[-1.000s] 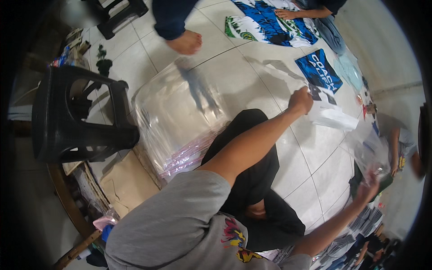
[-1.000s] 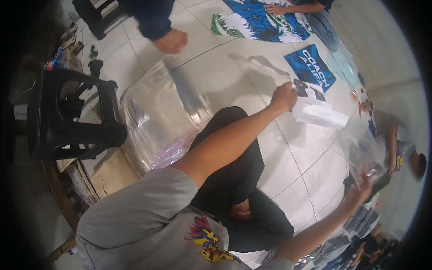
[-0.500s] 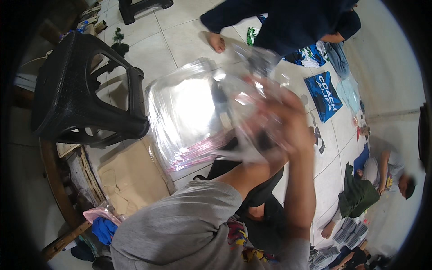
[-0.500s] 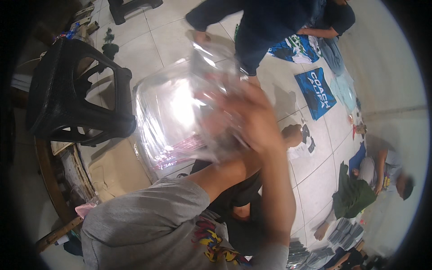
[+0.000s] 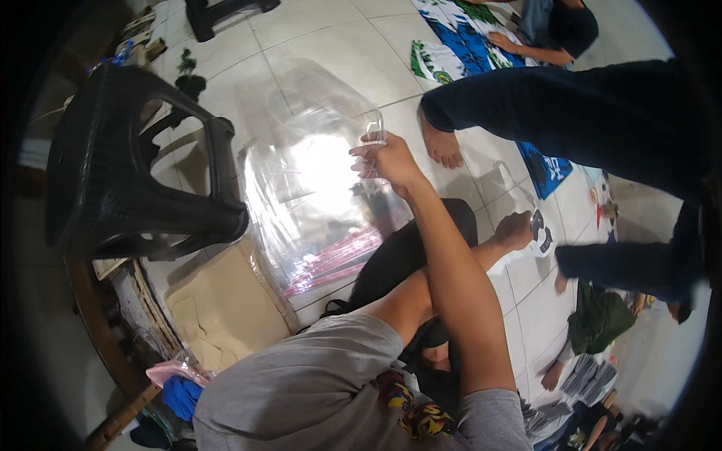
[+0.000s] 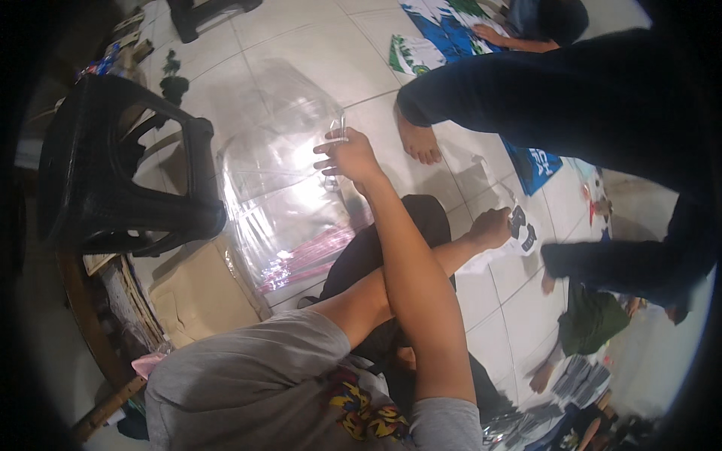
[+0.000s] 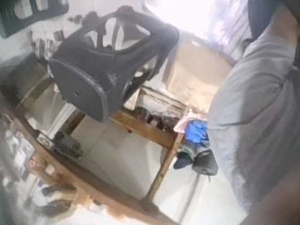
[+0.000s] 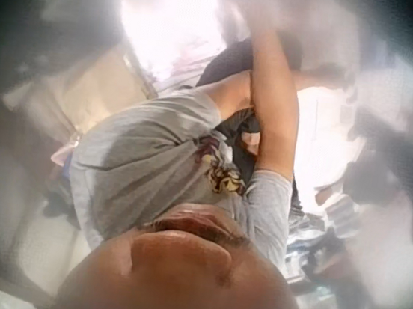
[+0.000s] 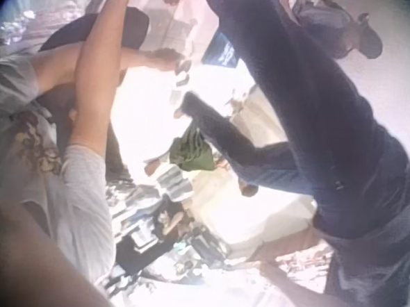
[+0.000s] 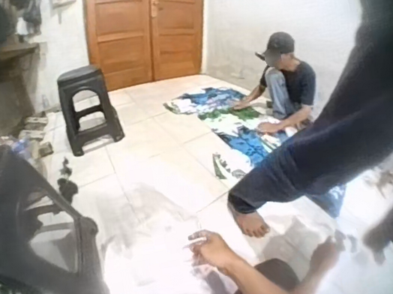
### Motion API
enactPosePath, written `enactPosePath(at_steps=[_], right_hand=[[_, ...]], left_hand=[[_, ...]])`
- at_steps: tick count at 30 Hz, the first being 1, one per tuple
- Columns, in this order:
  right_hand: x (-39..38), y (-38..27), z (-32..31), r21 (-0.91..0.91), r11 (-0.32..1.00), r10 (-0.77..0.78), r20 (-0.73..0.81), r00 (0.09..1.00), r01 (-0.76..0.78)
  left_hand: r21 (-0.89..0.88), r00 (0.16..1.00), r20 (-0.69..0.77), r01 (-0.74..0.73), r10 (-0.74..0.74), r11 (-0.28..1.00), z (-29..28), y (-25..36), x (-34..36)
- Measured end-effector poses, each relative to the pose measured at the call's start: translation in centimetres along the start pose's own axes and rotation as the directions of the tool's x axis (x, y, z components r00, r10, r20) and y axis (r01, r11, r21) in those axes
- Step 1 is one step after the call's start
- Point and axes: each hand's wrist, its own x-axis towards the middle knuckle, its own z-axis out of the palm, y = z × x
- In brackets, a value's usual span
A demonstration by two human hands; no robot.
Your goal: The person organizes printed papers and plastic bags while sitting on the floor, using a red pen to mark a document.
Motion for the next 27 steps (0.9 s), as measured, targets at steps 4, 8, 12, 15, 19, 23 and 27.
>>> enactPosePath(at_steps=[4, 8, 12, 15, 19, 23, 27], right_hand=[[1.5, 5.0, -2.6, -0.327, 0.937, 0.115, -0.037, 0.993, -0.121], [2.4, 8.9, -5.2, -0.57, 0.773, 0.37, 0.051, 0.927, -0.278], [1.7, 8.6, -0.7, -0.74, 0.624, 0.298, -0.073, 0.952, -0.252], [0.7, 9.6, -0.8, -0.898, 0.422, 0.176, -0.055, 0.983, -0.126], [0.3, 4.8, -1.0, -0.755, 0.365, 0.069, -0.562, 0.825, -0.545], [-11.8, 1.7, -0.2, -0.801, 0.595, -0.606, -0.388, 0.695, 0.072], [-32.6, 4.1, -3.3, -0.924, 0.356, -0.933, -0.36, 0.006, -0.138]], left_hand=[[0.025, 0.991, 0.116, -0.069, 0.066, 0.997, 0.6, 0.8, -0.2], [0.048, 0.992, 0.126, -0.03, 0.024, 0.998, 1.7, 1.0, -0.2], [0.083, 0.988, 0.028, -0.15, 0.149, 0.985, 2.1, -1.8, 2.2], [0.36, 0.921, 0.003, -0.365, 0.39, 0.859, 2.3, -5.3, 3.7], [0.573, 0.749, 0.265, -0.629, 0.608, 0.525, 4.1, -5.4, 7.2], [0.245, 0.951, 0.19, -0.288, 0.246, 0.926, 1.9, -6.0, 7.4], [0.021, 0.882, 0.453, -0.151, 0.126, 0.988, 1.9, -4.2, 5.3]])
